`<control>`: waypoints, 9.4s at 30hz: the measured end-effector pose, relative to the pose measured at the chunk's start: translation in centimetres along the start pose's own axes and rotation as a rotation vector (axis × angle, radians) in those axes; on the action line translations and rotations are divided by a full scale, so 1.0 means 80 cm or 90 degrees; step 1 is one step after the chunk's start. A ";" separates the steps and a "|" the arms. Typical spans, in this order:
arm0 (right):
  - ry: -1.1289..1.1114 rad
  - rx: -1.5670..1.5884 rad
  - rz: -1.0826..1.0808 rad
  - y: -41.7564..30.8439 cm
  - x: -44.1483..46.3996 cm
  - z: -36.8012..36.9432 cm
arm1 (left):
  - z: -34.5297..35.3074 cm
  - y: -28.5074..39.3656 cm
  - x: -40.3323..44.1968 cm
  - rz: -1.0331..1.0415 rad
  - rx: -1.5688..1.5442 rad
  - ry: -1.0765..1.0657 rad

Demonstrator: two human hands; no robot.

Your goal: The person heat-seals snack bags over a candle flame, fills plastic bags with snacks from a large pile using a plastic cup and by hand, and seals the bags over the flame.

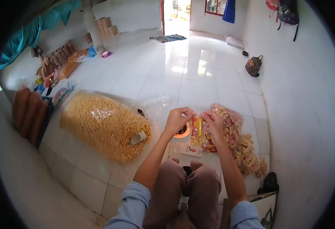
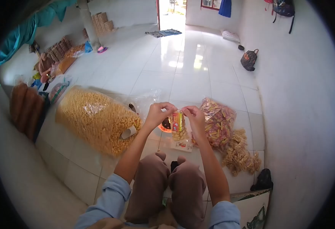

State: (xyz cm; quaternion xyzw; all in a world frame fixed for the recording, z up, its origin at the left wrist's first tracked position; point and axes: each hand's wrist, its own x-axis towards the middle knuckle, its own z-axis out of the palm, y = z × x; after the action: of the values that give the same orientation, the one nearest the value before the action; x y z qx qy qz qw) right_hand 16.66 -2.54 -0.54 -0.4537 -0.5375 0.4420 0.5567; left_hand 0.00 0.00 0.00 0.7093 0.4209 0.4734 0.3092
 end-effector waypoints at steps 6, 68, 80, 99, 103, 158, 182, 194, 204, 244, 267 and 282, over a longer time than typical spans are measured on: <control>0.006 0.053 0.139 0.100 0.023 0.026 | 0.009 -0.103 -0.016 -0.178 -0.140 -0.030; -0.108 0.170 0.577 0.423 0.080 0.038 | 0.090 -0.409 -0.094 -0.571 -0.254 0.003; -0.054 0.117 0.533 0.430 0.086 0.043 | 0.092 -0.422 -0.093 -0.561 -0.214 0.020; -0.060 0.047 0.498 0.470 0.129 0.041 | 0.099 -0.441 -0.070 -0.669 -0.312 0.055; -0.051 0.059 0.506 0.471 0.131 0.044 | 0.100 -0.442 -0.069 -0.677 -0.320 0.063; -0.237 -0.432 -0.195 0.359 0.059 0.042 | 0.051 -0.334 -0.088 -0.009 0.133 -0.024; -0.129 0.200 0.298 0.359 0.056 0.049 | 0.056 -0.365 -0.097 -0.206 -0.105 0.059; 0.121 0.102 0.357 0.428 0.066 0.039 | 0.131 -0.394 -0.064 -0.513 -0.453 0.188; 0.095 -0.001 0.363 0.446 0.086 0.042 | 0.141 -0.416 -0.076 -0.572 -0.387 0.244; 0.138 0.006 0.375 0.475 0.114 0.014 | 0.180 -0.453 -0.048 -0.612 -0.230 0.260; 0.024 -0.100 -0.073 0.151 -0.002 0.021 | 0.033 -0.150 -0.076 -0.149 -0.115 0.150; 0.197 0.129 -0.099 -0.058 -0.026 -0.012 | 0.000 0.062 -0.018 -0.046 -0.462 0.255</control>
State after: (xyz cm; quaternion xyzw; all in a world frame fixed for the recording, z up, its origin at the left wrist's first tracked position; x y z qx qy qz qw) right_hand 17.55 -5.49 3.59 -0.4150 -0.4317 0.3749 0.7077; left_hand 1.19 -3.55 3.55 0.4330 0.3034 0.7083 0.4678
